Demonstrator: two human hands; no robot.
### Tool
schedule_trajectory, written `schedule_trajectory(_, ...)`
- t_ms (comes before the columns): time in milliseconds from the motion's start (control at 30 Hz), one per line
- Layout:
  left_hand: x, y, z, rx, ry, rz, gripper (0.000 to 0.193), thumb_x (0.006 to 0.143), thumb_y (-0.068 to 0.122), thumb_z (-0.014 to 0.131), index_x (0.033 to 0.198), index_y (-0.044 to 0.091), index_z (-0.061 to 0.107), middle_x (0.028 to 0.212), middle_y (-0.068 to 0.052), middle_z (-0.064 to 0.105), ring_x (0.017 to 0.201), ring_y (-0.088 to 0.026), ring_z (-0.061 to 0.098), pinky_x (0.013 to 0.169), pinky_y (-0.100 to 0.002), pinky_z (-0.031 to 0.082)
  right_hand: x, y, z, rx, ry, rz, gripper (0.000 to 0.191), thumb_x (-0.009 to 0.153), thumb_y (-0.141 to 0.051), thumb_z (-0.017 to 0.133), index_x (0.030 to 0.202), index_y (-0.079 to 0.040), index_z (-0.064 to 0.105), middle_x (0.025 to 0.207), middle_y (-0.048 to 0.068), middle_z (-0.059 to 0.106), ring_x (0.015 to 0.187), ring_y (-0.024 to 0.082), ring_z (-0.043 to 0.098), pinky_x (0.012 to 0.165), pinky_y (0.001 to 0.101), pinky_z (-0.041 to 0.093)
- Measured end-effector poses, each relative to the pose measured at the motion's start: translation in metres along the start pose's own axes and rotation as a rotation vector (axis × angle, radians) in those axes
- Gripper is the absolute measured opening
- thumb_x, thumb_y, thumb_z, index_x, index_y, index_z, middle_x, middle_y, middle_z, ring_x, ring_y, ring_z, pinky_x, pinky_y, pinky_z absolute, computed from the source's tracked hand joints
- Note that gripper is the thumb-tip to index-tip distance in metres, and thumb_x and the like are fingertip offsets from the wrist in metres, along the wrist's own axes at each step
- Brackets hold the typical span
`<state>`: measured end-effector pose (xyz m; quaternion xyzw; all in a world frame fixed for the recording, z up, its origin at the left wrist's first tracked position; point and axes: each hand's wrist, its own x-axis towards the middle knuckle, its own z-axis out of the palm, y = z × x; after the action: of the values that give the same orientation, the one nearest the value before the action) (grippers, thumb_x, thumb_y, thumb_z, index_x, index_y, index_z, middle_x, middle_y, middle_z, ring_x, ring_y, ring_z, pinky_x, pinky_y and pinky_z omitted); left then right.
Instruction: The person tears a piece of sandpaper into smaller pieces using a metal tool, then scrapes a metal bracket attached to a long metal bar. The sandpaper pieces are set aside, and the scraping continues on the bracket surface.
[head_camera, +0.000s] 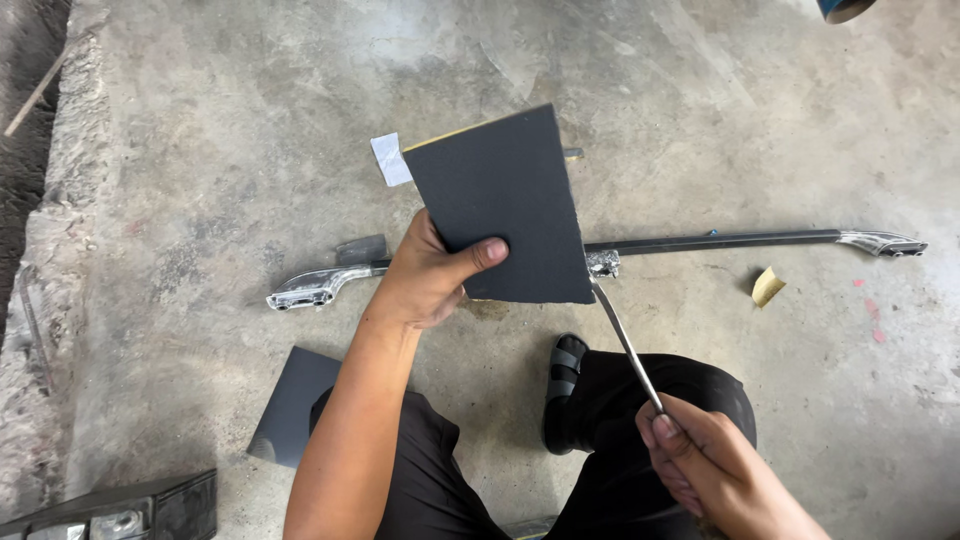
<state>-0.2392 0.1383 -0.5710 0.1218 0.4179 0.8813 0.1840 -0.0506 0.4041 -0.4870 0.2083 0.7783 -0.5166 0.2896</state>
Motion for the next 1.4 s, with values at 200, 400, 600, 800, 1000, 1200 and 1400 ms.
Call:
schedule_trajectory(200,-0.001,-0.005,0.01,0.192,-0.003,-0.091,0.032,0.08,0.012,0.083,0.108,0.002,0.072,0.102,-0.013,0.08,0.103,-0.023,0.077,0.09,-0.038,0.065,-0.01,0.004,-0.019,0.043,0.071,0.182,0.035,0.102,-0.034,0.053,0.094,-0.001,0.062,0.056,0.005,0.043,0.048,0.015,0.039,0.043,0.0313,0.036)
schedule_trajectory(400,-0.002,-0.004,0.003,0.156,0.101,-0.196,0.037,0.077,0.009,0.083,0.111,0.001,0.07,0.106,-0.013,0.079,0.102,-0.024,0.077,0.093,-0.041,0.063,-0.021,0.004,-0.09,0.759,0.179,-0.804,0.023,0.124,-0.014,0.05,0.11,0.0,0.062,0.07,0.003,0.056,0.06,0.011,0.053,0.053,0.0246,0.048)
schedule_trajectory(600,-0.001,-0.013,-0.002,-0.199,0.073,-0.019,0.038,0.088,0.005,0.082,0.122,0.004,0.066,0.117,-0.011,0.074,0.11,-0.022,0.073,0.095,-0.037,0.062,-0.004,0.072,-0.043,-0.05,0.068,0.027,0.027,0.105,-0.026,0.051,0.101,-0.001,0.062,0.059,0.008,0.046,0.049,0.016,0.04,0.042,0.034,0.037)
schedule_trajectory(800,0.004,-0.029,-0.004,-0.37,0.073,-0.07,0.034,0.091,0.006,0.08,0.122,0.005,0.066,0.115,-0.012,0.074,0.107,-0.022,0.073,0.087,-0.036,0.065,-0.002,0.047,-0.013,-0.075,-0.005,0.078,0.03,0.106,-0.032,0.052,0.109,-0.005,0.064,0.065,0.003,0.053,0.055,0.013,0.047,0.047,0.03,0.043)
schedule_trajectory(1000,0.007,-0.034,-0.003,-0.321,0.135,-0.105,0.036,0.087,0.007,0.079,0.121,0.005,0.065,0.112,-0.011,0.076,0.108,-0.02,0.075,0.088,-0.033,0.066,0.005,0.053,-0.012,-0.066,-0.014,-0.066,0.038,0.102,-0.036,0.045,0.092,-0.001,0.058,0.052,0.004,0.047,0.044,0.011,0.043,0.042,0.0289,0.036)
schedule_trajectory(1200,0.006,-0.036,-0.003,-0.291,0.071,-0.117,0.039,0.094,0.028,0.078,0.121,0.002,0.065,0.108,-0.016,0.075,0.102,-0.029,0.071,0.079,-0.043,0.064,0.01,0.051,0.0,0.268,0.204,-0.413,0.026,0.1,-0.02,0.053,0.104,0.003,0.063,0.057,0.001,0.047,0.043,0.007,0.045,0.037,0.0251,0.039)
schedule_trajectory(1400,0.006,-0.045,0.014,0.181,0.086,-0.034,0.049,0.094,0.04,0.073,0.121,-0.001,0.069,0.117,-0.012,0.076,0.121,-0.02,0.068,0.103,-0.034,0.054,0.048,-0.037,-0.005,0.188,0.509,-0.771,0.022,0.099,-0.006,0.061,0.116,0.006,0.066,0.078,0.01,0.068,0.042,0.003,0.05,0.035,0.0196,0.038)
